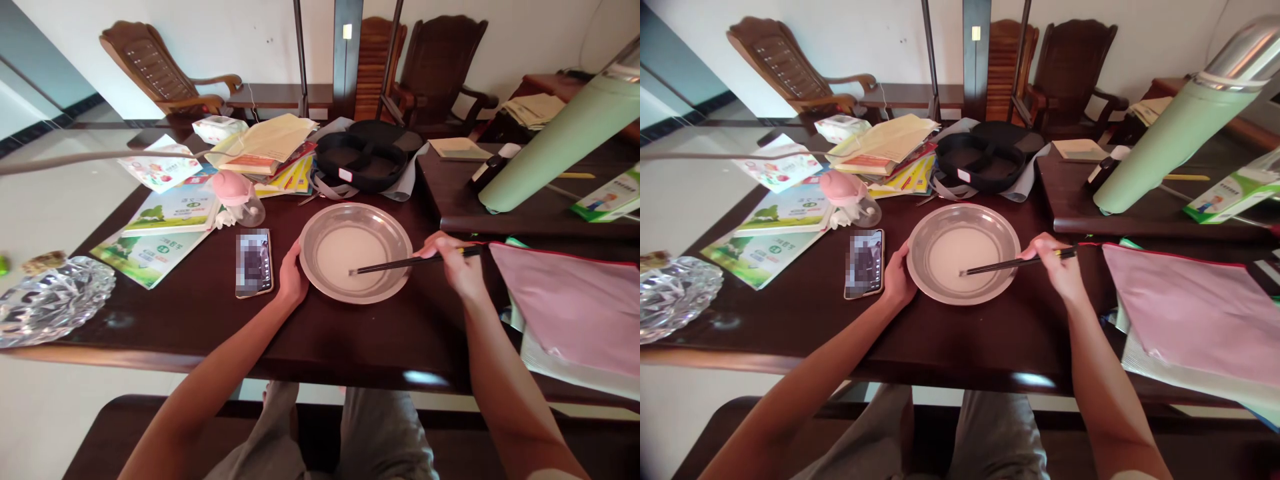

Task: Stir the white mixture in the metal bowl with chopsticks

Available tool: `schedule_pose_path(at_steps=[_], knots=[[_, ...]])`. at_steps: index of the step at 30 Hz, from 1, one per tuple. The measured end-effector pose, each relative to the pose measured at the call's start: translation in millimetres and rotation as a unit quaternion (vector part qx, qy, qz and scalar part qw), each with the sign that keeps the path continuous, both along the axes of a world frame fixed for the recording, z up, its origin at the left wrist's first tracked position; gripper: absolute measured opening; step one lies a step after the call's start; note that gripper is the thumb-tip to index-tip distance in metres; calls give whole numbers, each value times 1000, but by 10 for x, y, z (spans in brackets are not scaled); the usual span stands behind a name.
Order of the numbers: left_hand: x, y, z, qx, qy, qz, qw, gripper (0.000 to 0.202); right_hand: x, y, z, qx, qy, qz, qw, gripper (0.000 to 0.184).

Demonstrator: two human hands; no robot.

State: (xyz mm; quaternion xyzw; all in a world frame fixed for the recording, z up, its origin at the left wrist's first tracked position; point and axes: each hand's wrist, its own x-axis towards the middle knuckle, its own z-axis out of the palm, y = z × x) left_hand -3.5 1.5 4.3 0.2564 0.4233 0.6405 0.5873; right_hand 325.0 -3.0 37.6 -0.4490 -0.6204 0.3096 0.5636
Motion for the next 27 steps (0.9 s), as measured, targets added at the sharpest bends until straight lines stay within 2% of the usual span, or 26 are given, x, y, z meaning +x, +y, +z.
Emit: schedule_pose_path(at_steps=[2,4,7,9,11,15,18,21,23,27], knots=[[4,-2,12,2,0,2,1000,34,-55,-1,17,0,-53,32,998,54],[9,-3,23,3,1,3,1000,32,-54,3,31,6,-79,19,997,50],[19,-2,32,4,5,4,1000,32,26,5,31,20,-28,-56,998,50],[22,0,30,4,5,7,1000,32,64,0,25,25,21,-69,997,53],[20,4,21,4,5,9,1000,32,52,-7,25,12,27,-36,999,54],[13,10,-1,-1,6,8,1000,39,-22,-6,43,-7,-69,46,997,47],[10,11,-9,-3,9,8,1000,41,14,2,49,5,-70,-2,998,46],[11,8,-7,-2,9,7,1000,40,77,-1,42,22,17,-62,998,52],[11,6,-6,1,6,6,1000,40,73,-5,41,27,38,-43,998,53],[3,6,-21,-2,5,7,1000,41,-7,-7,58,5,-71,37,997,46]])
